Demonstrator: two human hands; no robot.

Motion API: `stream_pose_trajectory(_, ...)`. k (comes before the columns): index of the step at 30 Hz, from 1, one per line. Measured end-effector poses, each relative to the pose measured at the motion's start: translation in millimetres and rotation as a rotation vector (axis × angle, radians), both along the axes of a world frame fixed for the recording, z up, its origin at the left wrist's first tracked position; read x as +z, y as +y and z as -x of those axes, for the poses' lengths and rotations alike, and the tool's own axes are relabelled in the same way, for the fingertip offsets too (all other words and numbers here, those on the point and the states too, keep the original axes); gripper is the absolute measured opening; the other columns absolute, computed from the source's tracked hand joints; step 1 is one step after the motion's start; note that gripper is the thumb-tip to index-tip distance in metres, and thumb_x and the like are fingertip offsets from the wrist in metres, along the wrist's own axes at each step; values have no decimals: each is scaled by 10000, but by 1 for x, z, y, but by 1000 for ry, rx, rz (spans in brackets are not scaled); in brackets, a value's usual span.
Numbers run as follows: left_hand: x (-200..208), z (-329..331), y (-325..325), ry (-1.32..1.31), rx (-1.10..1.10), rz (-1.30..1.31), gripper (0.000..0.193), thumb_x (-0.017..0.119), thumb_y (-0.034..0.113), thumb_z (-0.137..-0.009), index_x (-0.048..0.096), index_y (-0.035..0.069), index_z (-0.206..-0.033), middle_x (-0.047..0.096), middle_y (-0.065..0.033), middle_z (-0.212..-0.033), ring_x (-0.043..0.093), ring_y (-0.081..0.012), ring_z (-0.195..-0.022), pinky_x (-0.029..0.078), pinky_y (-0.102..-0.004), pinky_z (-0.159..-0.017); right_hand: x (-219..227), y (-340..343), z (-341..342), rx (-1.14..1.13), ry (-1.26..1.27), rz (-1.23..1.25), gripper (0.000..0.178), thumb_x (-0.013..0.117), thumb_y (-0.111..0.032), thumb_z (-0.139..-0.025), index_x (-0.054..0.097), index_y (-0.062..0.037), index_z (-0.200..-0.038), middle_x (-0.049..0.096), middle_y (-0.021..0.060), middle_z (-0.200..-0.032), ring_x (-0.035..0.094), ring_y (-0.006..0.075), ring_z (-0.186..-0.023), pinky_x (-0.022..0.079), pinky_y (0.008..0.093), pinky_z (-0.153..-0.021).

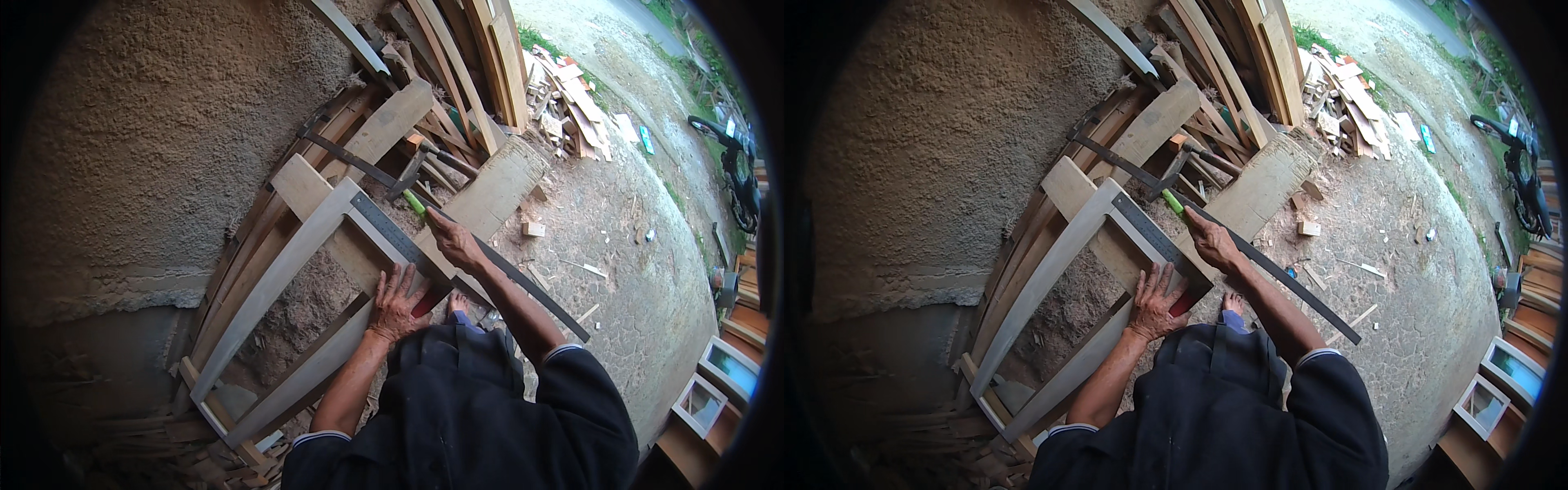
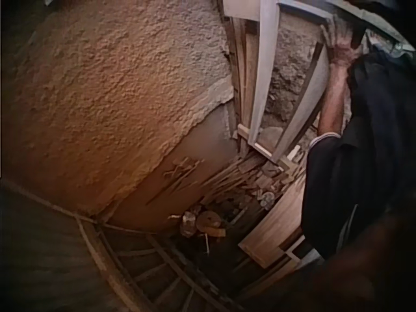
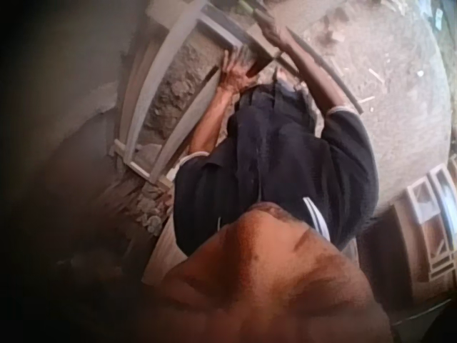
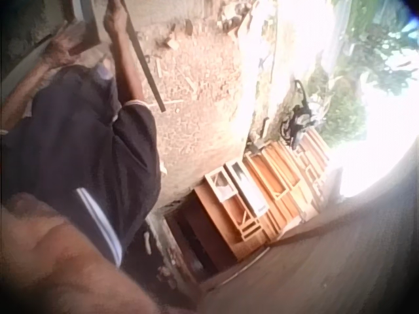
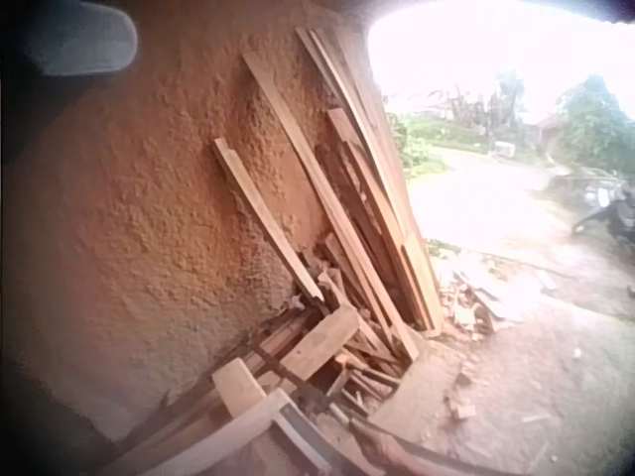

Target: The person assembles a wooden window frame by positioning a glass pane, aligning the frame on a workbench, and securing it with a hammer and nails. The person repeatedly adjusts the frame and hammers nails into the wood to fasten the components together.

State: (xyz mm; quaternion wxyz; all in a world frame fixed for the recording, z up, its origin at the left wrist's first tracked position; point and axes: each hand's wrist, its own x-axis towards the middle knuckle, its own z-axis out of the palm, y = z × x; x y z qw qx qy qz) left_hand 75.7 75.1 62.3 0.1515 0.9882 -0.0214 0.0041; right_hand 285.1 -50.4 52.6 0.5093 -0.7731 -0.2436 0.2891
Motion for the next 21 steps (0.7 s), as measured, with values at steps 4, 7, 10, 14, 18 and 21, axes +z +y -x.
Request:
stream_pose_trajectory(4, 0, 1, 0, 0, -3, 24, 771, 706, 568, -787, 522, 276, -1477, 278, -180, -1634, 236, -462, -1495, 167, -653, -1186, -21, -34, 3, -322, -6, 19, 534, 540, -296, -1043, 404, -198, -1549, 493, -19, -716, 429, 78, -552, 373, 261, -483)
stream_pose_trajectory(7, -2, 2, 1, 0, -17, -8, 792, 721, 562, -774, 517, 269, -1481, 286, -189, -1629, 238, -465, -1494, 168, -658, -1183, -43, -59, -23, -514, -394, -110, 574, 580, -239, -1016, 390, -138, -1549, 531, 13, -752, 455, 86, -527, 412, 284, -459)
stream_pose_trajectory(10, -4, 3, 1, -4, -24, 2, 793, 726, 565, -772, 526, 258, -1476, 296, -199, -1623, 231, -472, -1495, 165, -662, -1180, -59, -95, -46, -581, -101, -8, 571, 570, -203, -1015, 382, -131, -1549, 501, -3, -742, 440, 73, -508, 384, 272, -421)
stream_pose_trajectory(14, -7, 4, 2, -67, -32, 25, 782, 724, 571, -762, 553, 246, -1453, 308, -206, -1615, 240, -485, -1487, 175, -682, -1167, -70, -120, -59, -582, -168, -11, 580, 566, -173, -1012, 372, -157, -1558, 464, -26, -713, 405, 67, -488, 352, 252, -409)
stream_pose_trajectory(18, -8, 4, 1, -102, -27, 47, 773, 725, 557, -741, 576, 235, -1428, 337, -217, -1597, 275, -500, -1468, 195, -702, -1151, -70, -126, -54, -581, -135, -41, 573, 571, -165, -1005, 384, -144, -1546, 462, 5, -800, 412, 105, -615, 344, 273, -520)
stream_pose_trajectory(21, -8, 4, 0, -103, -31, 42, 771, 718, 574, -749, 579, 231, -1424, 342, -226, -1591, 278, -506, -1464, 196, -710, -1145, -66, -124, -51, -602, -72, -43, 542, 585, -156, -975, 445, -33, -1484, 532, 181, -1270, 500, 278, -1157, 382, 366, -981)
